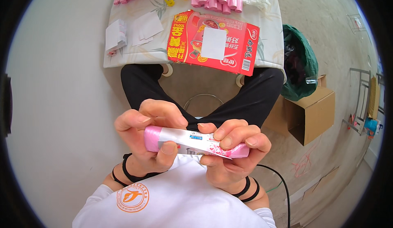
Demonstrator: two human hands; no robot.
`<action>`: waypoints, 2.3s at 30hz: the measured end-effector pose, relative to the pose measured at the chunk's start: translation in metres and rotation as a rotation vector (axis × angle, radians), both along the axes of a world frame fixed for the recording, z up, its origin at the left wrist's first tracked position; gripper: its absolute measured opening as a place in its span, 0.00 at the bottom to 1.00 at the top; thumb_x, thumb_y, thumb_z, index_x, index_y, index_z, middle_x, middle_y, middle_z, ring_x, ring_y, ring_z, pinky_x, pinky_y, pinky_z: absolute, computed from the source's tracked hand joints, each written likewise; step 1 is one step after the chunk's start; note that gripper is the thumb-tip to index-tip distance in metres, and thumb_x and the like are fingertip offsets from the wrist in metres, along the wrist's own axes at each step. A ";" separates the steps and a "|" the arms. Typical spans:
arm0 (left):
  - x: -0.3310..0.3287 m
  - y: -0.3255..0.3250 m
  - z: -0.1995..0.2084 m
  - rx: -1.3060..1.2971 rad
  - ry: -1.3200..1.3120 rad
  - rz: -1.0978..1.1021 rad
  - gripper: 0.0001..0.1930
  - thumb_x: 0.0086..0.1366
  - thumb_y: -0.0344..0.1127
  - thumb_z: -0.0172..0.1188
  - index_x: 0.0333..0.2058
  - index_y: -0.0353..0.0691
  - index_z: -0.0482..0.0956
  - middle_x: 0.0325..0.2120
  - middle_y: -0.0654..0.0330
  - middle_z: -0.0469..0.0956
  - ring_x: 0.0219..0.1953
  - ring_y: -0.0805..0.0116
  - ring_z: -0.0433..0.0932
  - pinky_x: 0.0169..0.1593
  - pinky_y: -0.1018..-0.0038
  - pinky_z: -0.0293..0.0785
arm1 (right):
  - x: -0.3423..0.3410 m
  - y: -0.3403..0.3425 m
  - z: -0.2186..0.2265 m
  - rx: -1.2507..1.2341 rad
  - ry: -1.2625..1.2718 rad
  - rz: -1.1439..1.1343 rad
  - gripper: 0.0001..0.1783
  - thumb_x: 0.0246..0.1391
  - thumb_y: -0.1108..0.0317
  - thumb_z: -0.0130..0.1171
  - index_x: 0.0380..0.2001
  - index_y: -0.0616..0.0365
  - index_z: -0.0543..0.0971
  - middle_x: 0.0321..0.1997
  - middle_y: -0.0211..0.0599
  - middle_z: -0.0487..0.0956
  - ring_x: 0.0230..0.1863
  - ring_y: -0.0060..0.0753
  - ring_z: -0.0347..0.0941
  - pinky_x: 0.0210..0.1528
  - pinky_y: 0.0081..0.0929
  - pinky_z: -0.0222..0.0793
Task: The person is seen taking pink plastic films from a bag and then wrapping them around a small object.
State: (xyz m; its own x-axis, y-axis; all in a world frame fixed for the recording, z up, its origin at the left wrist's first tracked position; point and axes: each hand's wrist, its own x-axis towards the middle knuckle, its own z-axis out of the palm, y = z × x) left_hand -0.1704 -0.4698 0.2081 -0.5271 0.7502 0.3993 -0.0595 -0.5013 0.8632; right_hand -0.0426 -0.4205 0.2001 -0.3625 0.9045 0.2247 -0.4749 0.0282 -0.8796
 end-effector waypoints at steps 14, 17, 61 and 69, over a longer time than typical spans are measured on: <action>-0.008 -0.010 0.001 -0.194 0.264 -0.119 0.38 0.48 0.25 0.73 0.52 0.45 0.55 0.35 0.53 0.70 0.30 0.73 0.74 0.31 0.81 0.75 | -0.002 -0.002 0.002 -0.040 0.018 -0.034 0.36 0.44 0.73 0.70 0.50 0.48 0.57 0.41 0.30 0.66 0.42 0.28 0.67 0.48 0.44 0.79; -0.009 -0.011 0.003 -0.228 0.297 -0.115 0.35 0.52 0.23 0.69 0.52 0.44 0.55 0.35 0.55 0.69 0.27 0.73 0.73 0.31 0.80 0.74 | -0.003 -0.002 0.000 -0.029 0.041 -0.052 0.36 0.43 0.75 0.70 0.51 0.50 0.58 0.40 0.32 0.67 0.41 0.29 0.68 0.48 0.45 0.78; 0.013 -0.035 -0.007 0.208 0.027 0.085 0.30 0.46 0.16 0.68 0.40 0.47 0.59 0.35 0.52 0.72 0.17 0.65 0.68 0.23 0.70 0.65 | -0.007 0.003 0.007 -0.089 0.291 0.294 0.60 0.36 0.91 0.53 0.68 0.43 0.37 0.57 0.45 0.56 0.36 0.27 0.68 0.40 0.37 0.79; 0.016 -0.023 0.011 -0.049 -0.053 -0.029 0.33 0.41 0.14 0.70 0.40 0.46 0.59 0.34 0.53 0.73 0.21 0.69 0.70 0.29 0.75 0.71 | 0.002 -0.002 0.022 -0.365 0.197 0.099 0.59 0.38 0.88 0.54 0.68 0.42 0.36 0.56 0.42 0.57 0.35 0.25 0.68 0.37 0.35 0.79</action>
